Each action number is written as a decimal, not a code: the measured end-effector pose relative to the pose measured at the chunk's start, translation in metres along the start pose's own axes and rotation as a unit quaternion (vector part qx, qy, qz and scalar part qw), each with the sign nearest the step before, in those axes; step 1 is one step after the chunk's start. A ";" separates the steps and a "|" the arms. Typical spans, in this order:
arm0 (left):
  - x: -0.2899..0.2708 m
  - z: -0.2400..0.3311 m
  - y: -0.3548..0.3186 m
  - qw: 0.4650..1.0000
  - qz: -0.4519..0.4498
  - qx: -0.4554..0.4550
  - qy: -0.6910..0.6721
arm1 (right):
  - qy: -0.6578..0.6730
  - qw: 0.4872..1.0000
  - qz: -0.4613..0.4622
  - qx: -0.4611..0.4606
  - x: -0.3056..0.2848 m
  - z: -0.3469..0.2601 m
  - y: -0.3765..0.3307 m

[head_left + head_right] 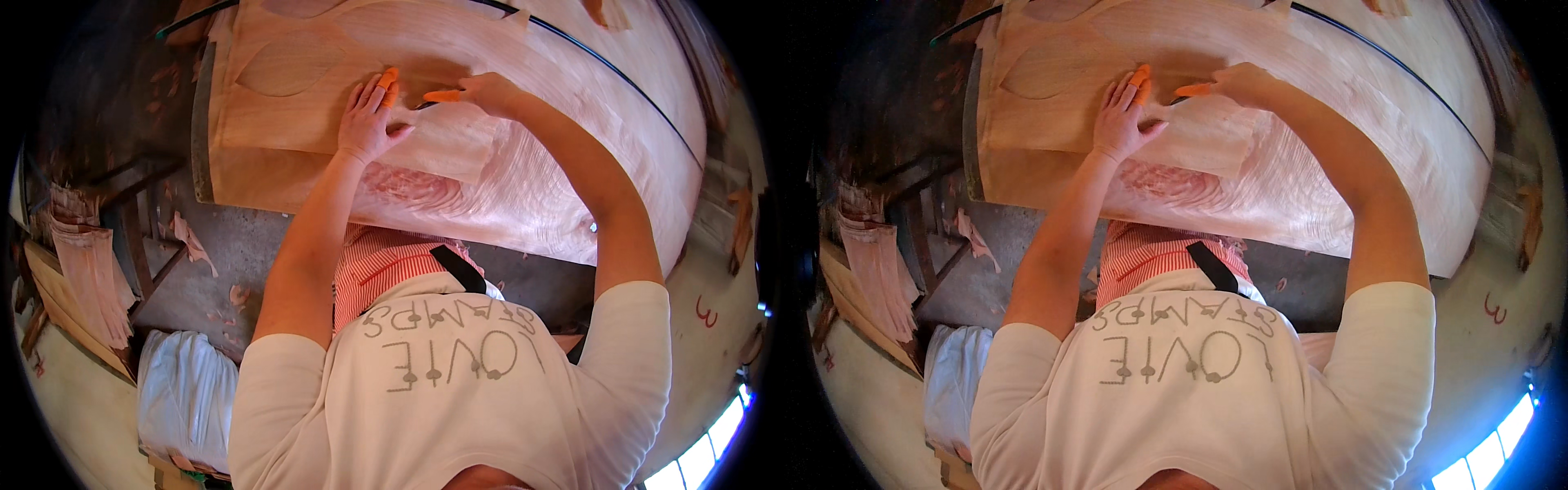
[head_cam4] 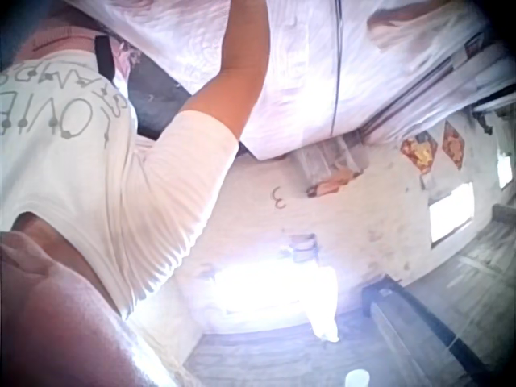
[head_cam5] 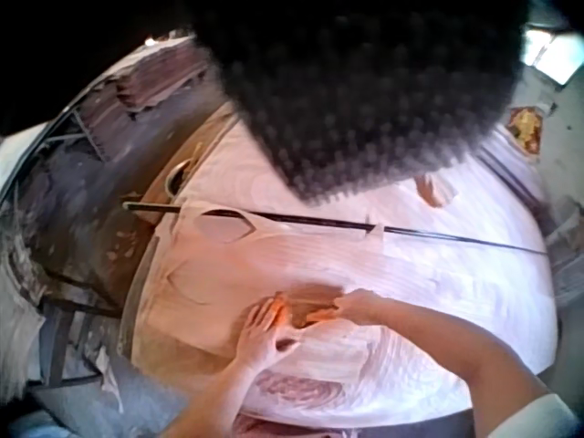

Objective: The person uses a utility knife to cut out defects from a sheet of wood veneer, then cuts replacement patches from a separate piece of wood and fits them into the holes.

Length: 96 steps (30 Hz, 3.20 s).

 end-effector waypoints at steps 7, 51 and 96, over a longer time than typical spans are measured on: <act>0.005 0.005 -0.001 0.998 -0.026 0.044 0.033 | 0.114 0.985 0.051 0.123 0.036 0.005 -0.058; 0.042 0.070 0.011 0.970 -0.125 0.206 0.046 | 0.402 0.681 0.190 0.583 0.130 -0.260 -0.108; -0.013 -0.006 -0.043 0.982 -0.008 0.064 -0.177 | 0.585 0.507 0.530 0.348 -0.026 -0.150 -0.090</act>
Point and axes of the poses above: each hand's wrist, its own y-axis towards the middle knuckle, its own x-axis out of the palm, z = x × y, the point moved 1 cm from there along y, towards the middle knuckle, and after that the axes turned 3 degrees about x, right-handed, at the moved point
